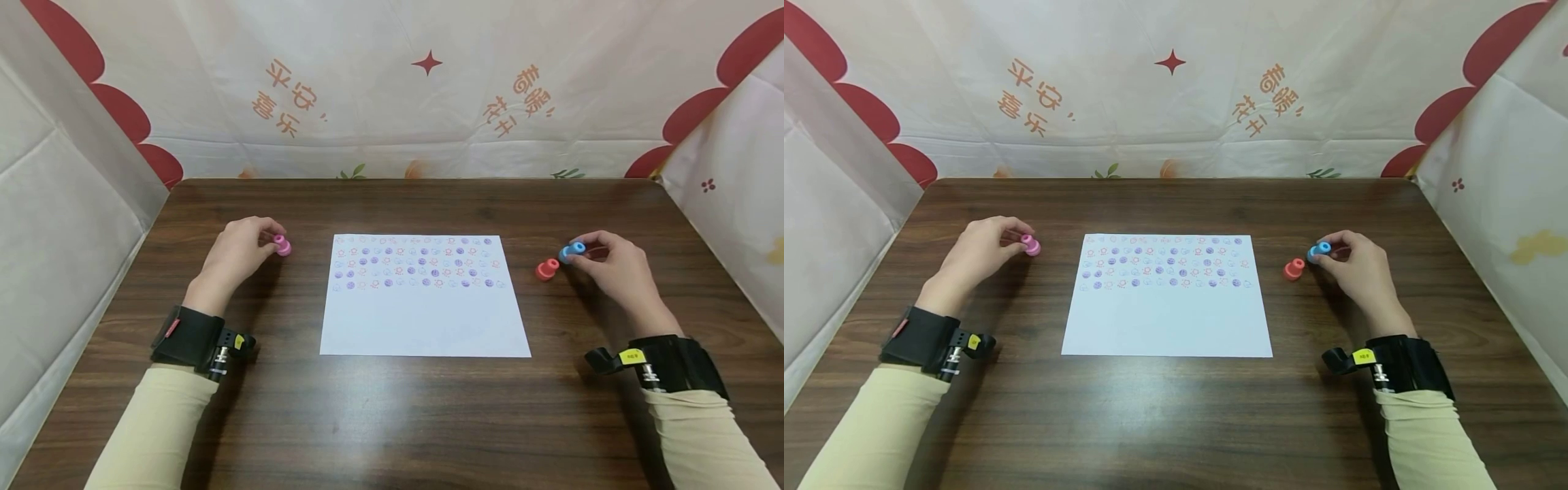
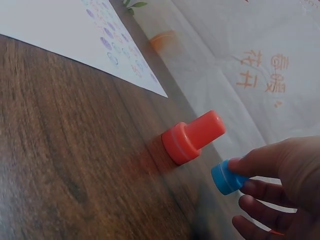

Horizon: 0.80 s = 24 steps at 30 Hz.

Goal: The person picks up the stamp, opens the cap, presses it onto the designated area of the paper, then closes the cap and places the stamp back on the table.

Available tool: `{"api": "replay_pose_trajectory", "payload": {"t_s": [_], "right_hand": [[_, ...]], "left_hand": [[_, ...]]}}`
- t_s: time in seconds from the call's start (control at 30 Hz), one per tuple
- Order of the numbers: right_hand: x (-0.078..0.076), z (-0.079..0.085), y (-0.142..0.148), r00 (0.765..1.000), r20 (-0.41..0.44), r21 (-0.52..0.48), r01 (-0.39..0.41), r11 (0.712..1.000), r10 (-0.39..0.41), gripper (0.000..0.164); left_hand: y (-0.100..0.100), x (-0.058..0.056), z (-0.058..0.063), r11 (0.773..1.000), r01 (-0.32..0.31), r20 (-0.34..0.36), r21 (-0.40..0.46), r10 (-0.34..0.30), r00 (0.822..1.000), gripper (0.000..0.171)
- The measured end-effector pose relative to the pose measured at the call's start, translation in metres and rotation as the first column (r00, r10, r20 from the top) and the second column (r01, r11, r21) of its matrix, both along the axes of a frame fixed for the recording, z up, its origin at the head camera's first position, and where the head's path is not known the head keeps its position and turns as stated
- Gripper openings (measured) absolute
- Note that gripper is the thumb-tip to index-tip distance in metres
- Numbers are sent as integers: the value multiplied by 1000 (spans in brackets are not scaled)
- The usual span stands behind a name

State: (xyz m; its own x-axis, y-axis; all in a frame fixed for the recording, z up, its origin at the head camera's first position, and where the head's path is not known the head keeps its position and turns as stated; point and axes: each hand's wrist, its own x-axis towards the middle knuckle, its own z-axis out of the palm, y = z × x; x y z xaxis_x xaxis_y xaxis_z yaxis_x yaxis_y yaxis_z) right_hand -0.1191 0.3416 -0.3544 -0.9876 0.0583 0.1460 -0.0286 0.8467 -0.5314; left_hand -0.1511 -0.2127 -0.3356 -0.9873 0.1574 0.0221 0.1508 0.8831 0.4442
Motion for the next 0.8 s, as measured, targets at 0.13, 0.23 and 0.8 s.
{"api": "replay_pose_trajectory", "payload": {"t_s": [0.13, 0.23, 0.8], "right_hand": [[0, -1, 1, 1000, 12, 3, -3, 1000, 3, 40], [1, -2, 2, 1000, 25, -5, -8, 1000, 8, 41], [3, -5, 1, 997, 69, -3, -25, 1000, 25, 40]], "left_hand": [[0, 0, 0, 1000, -3, 4, 3, 3, 1000, 23], [-1, 0, -1, 1000, -8, 2, 3, 8, 1000, 21], [-2, 2, -2, 1000, -14, -3, 2, 14, 1000, 18]]}}
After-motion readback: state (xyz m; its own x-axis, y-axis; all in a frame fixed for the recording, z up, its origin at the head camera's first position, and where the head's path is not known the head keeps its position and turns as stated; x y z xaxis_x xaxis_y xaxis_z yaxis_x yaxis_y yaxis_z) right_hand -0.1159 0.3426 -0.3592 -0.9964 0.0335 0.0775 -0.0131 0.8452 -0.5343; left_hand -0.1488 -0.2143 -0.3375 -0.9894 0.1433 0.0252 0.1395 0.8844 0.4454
